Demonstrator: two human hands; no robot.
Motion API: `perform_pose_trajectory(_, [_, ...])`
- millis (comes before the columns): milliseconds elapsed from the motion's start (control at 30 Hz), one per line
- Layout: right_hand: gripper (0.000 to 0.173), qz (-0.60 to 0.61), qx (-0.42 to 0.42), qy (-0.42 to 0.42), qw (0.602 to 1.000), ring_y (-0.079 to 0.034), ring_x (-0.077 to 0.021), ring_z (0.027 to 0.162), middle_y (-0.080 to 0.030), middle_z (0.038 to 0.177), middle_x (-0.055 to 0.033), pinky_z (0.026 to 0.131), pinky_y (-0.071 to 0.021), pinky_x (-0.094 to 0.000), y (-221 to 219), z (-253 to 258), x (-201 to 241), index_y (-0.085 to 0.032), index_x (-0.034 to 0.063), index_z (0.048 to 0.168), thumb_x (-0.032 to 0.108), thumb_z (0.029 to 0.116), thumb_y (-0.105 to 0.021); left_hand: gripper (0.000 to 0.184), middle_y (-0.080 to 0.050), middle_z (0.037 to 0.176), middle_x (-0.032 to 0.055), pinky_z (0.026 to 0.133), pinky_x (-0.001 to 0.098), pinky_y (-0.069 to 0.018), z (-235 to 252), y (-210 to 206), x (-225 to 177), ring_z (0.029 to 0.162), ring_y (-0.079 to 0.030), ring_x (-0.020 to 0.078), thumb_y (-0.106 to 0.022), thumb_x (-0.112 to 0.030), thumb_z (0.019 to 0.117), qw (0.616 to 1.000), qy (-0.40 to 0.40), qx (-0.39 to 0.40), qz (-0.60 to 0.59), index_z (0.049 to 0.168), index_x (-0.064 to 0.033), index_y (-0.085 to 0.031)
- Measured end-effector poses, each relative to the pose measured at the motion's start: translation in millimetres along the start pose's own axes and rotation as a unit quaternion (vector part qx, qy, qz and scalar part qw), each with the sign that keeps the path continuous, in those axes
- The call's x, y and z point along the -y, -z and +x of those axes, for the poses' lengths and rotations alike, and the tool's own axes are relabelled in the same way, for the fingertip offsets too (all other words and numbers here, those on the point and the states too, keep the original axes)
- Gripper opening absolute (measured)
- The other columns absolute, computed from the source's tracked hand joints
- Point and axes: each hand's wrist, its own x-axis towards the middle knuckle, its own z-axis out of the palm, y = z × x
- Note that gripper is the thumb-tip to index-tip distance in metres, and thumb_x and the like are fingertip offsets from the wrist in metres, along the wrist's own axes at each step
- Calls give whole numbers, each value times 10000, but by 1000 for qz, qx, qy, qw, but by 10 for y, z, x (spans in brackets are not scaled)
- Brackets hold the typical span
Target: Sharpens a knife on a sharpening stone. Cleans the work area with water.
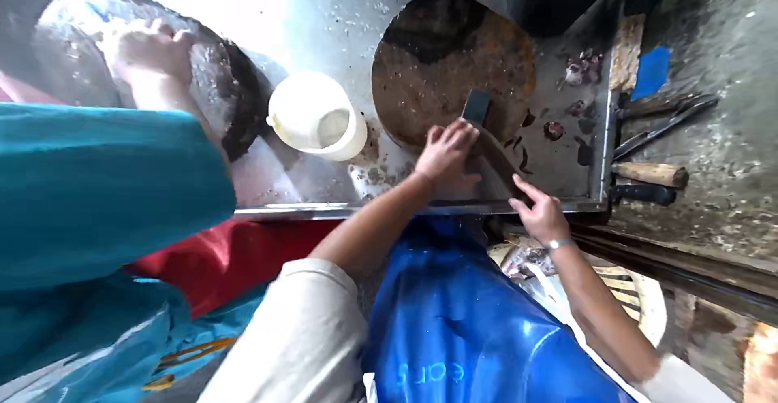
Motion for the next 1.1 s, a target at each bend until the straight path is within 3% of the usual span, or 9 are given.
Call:
perform_pose_trajectory(100, [546,56,-11,-106,993,-734,-286,844,-740,1164,-122,765,-612,-533,591,-423,-216,-571,288,1483,297,958,-720,848,-386,1643,34,1198,571,-271,286,87,-319,1531,-313,251,-545,-696,927,995,-60,-4,-74,1576,-166,-417])
perform_pose_trajectory(167, [623,306,-49,-130,942,-688,-235,623,-724,964,-145,574,-627,-409,790,-586,-285,-488,129,1514,117,928,-699,832,-294,1689,15,1169,610,-313,519,447,-195,1514,-332,296,-646,-574,924,990,-92,18,-105,1605,-191,-359])
perform_pose_trajectory(300, [470,596,-87,-123,788,-692,-253,722,-682,880,-122,681,-626,-444,686,-633,-268,-402,121,1475,113,1006,-431,827,-307,1682,-81,1216,632,-214,1015,885,296,1546,-278,273,-843,-291,813,955,-215,185,91,1551,-281,-470])
perform_pose_trajectory(467, [285,625,-123,-198,745,-602,-198,525,-618,732,-99,500,-578,-361,323,-446,-133,-515,73,1340,210,1110,-416,655,-555,1507,-18,1144,595,-353,1409,800,580,1404,-481,306,-864,-198,778,915,-295,208,178,1388,-294,-646])
perform_pose_trajectory(600, [221,596,-96,-225,765,-611,-194,525,-610,709,-94,525,-594,-360,99,-375,-62,-569,23,1184,201,1099,-469,602,-645,1344,19,1134,592,-354,1388,724,613,1291,-547,308,-892,-440,738,938,-257,173,152,1275,-251,-694])
perform_pose_trajectory(733, [216,533,-44,-255,806,-589,-155,513,-584,670,-54,508,-569,-311,-88,-265,91,-585,35,1111,246,1072,-566,703,-671,1280,69,1052,650,-411,1071,551,429,1268,-555,356,-840,-659,700,989,-39,131,56,1221,-209,-698])
perform_pose_trajectory(900, [344,405,47,-266,874,-617,-148,548,-601,700,-49,546,-579,-317,-289,-111,288,-595,34,1195,340,1041,-625,757,-605,1345,187,996,624,-467,674,321,180,1259,-553,406,-650,-688,877,981,141,-10,-132,1357,-104,-605])
perform_pose_trajectory(1000, [449,314,116,-264,905,-636,-170,588,-654,775,-81,596,-586,-369,-380,-124,337,-617,76,1280,437,1014,-640,465,-640,1261,175,1017,538,-485,637,326,-79,1205,-589,354,-591,-438,993,974,30,-69,-212,1265,-65,-649])
perform_pose_trajectory(1100, [527,253,165,-260,917,-682,-239,710,-691,929,-143,720,-603,-460,-473,-164,321,-594,89,1356,483,1008,-630,354,-664,1253,132,1050,484,-505,880,110,-261,1236,-600,311,-660,-334,982,957,-213,45,-193,1240,-92,-685])
